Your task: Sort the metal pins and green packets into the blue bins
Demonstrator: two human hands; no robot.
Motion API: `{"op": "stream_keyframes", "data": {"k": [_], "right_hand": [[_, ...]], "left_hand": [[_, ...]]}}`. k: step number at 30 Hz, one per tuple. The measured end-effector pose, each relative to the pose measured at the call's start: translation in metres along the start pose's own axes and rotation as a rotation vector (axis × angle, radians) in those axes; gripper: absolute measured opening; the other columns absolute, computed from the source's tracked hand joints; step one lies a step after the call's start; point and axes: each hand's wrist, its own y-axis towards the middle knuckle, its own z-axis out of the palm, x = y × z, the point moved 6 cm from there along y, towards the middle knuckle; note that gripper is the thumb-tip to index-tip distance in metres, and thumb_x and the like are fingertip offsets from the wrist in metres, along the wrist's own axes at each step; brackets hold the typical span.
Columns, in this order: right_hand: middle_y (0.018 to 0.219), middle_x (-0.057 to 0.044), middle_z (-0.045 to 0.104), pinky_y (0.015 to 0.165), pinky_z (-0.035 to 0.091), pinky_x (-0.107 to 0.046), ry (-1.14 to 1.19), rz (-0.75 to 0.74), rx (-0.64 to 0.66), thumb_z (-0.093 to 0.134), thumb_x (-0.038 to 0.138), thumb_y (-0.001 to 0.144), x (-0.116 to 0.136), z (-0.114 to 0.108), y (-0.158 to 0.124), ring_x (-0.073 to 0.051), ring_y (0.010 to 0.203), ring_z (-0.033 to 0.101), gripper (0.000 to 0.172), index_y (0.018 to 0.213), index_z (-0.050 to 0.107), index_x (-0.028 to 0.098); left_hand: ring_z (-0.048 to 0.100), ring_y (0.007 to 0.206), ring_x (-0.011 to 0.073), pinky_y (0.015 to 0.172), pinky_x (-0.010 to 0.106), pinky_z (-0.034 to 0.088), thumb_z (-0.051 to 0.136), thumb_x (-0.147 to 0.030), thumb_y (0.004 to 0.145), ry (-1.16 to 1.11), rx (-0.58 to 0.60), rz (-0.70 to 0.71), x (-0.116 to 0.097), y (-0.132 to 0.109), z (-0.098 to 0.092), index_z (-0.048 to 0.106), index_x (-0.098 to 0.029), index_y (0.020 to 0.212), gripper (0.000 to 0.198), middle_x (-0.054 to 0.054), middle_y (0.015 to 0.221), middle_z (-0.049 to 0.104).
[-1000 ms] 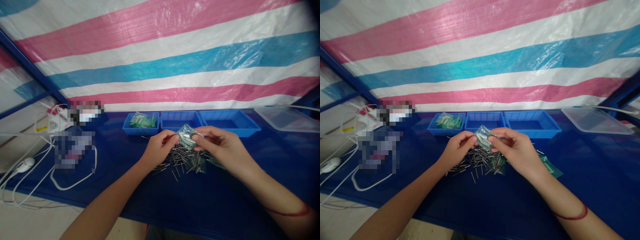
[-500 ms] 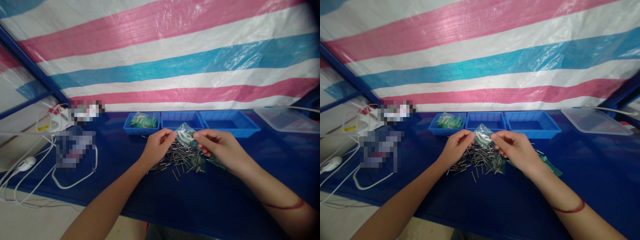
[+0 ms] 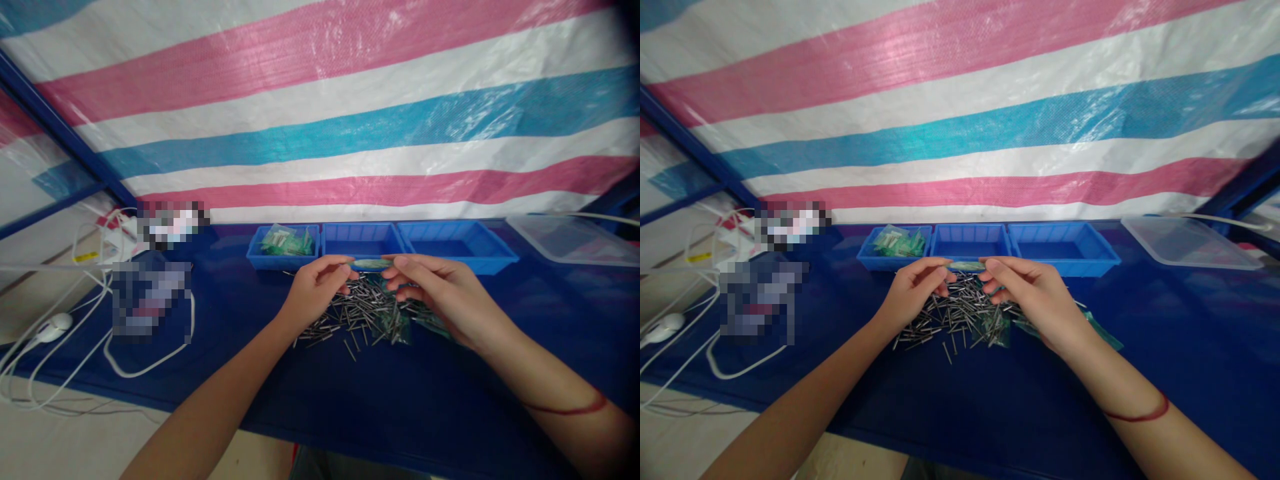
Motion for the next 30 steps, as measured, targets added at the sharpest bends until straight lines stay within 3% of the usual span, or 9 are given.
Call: {"op": "stream_keyframes", "data": {"k": [6,20,25,30], "right_hand": [[0.08,-0.004,0.071,0.061,0.055,-0.027,-0.037,-0.024,-0.011,0.073,0.041,0.071,0.002,0.0,0.0,-0.015,0.069,0.065,0.029,0.093,0.074,0.021],[0.068,0.0,0.067,0.054,0.049,-0.028,-0.095,-0.084,-0.038,0.075,0.038,0.068,0.005,0.0,0.0,-0.013,0.058,0.06,0.033,0.095,0.067,0.021],[0.069,0.0,0.067,0.054,0.05,-0.028,-0.123,-0.092,-0.01,0.075,0.041,0.068,0.004,0.0,0.001,-0.013,0.057,0.06,0.037,0.098,0.065,0.021],[0.08,-0.004,0.07,0.057,0.052,-0.029,-0.197,-0.11,0.073,0.068,0.044,0.075,0.002,0.004,0.001,-0.014,0.062,0.063,0.042,0.108,0.061,0.019]], "left_hand": [[0.065,0.067,0.0133,0.068,0.027,0.052,0.06,-0.034,0.083,0.077,-0.003,0.0,-0.003,-0.002,0.002,0.069,-0.013,0.095,0.026,0.006,0.081,0.071],[0.062,0.067,0.0115,0.067,0.025,0.052,0.064,-0.025,0.081,0.154,-0.048,0.052,-0.001,0.002,-0.003,0.068,-0.014,0.097,0.02,0.005,0.086,0.071],[0.064,0.078,0.0152,0.076,0.03,0.051,0.06,-0.026,0.084,0.313,-0.048,0.088,-0.003,0.001,-0.004,0.065,-0.017,0.114,0.031,0.006,0.092,0.072],[0.065,0.088,0.017,0.083,0.031,0.05,0.056,-0.027,0.087,0.464,-0.106,0.182,-0.016,0.002,-0.016,0.068,-0.02,0.11,0.026,0.006,0.105,0.071]]}}
